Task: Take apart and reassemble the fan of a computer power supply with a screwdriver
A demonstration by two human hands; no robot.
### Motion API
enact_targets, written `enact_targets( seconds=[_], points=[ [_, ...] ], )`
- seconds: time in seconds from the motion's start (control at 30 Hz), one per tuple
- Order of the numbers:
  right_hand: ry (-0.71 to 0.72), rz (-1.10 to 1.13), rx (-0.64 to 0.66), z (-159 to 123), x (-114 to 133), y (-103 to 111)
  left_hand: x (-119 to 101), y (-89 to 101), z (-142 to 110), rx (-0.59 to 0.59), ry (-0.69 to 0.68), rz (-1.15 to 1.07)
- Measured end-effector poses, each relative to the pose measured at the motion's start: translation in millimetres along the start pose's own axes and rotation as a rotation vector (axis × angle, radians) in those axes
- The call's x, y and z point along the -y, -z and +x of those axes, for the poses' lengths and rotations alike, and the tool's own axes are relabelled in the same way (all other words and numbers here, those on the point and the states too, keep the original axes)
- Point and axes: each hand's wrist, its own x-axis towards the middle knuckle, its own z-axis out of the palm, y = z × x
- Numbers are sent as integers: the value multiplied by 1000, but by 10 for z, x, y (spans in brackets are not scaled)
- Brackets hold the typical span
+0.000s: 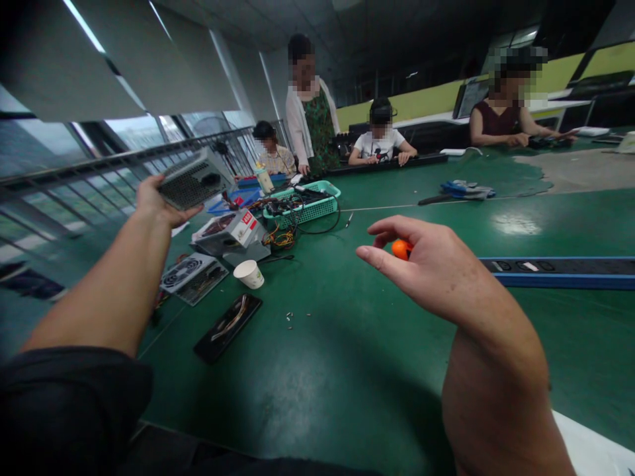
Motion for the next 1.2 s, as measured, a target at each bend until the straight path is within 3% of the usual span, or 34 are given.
enact_targets(
  seconds=[0.17, 0.3, 0.4, 0.5, 0.63, 0.77, 0.97, 1.2],
  points=[
    [21, -25, 0, 9, -30, -4, -347, -249, 28, 109, -214, -19],
    [2, -34, -1, 20, -52, 5, -559, -460, -91, 140, -361, -87],
    [-11, -28, 0, 25, -49, 20, -617, -576, -262, 279, -425, -118],
    [-26, -23, -18, 17, -39, 47, -540, -640, -510, 431, -396, -104],
    [-34, -20, -70, -9, -37, 90, -179, -758, -918, 564, -180, -294],
    [-34, -22, -83, -45, -58, 113, 383, -1060, -1290, 502, 73, -445],
    [-57, -25, -87, -80, -63, 138, 1150, -1583, -1706, 422, 101, -476],
    [-75, -24, -84, -89, -21, 172, 1758, -1746, -2425, 452, 408, -391]
  ],
)
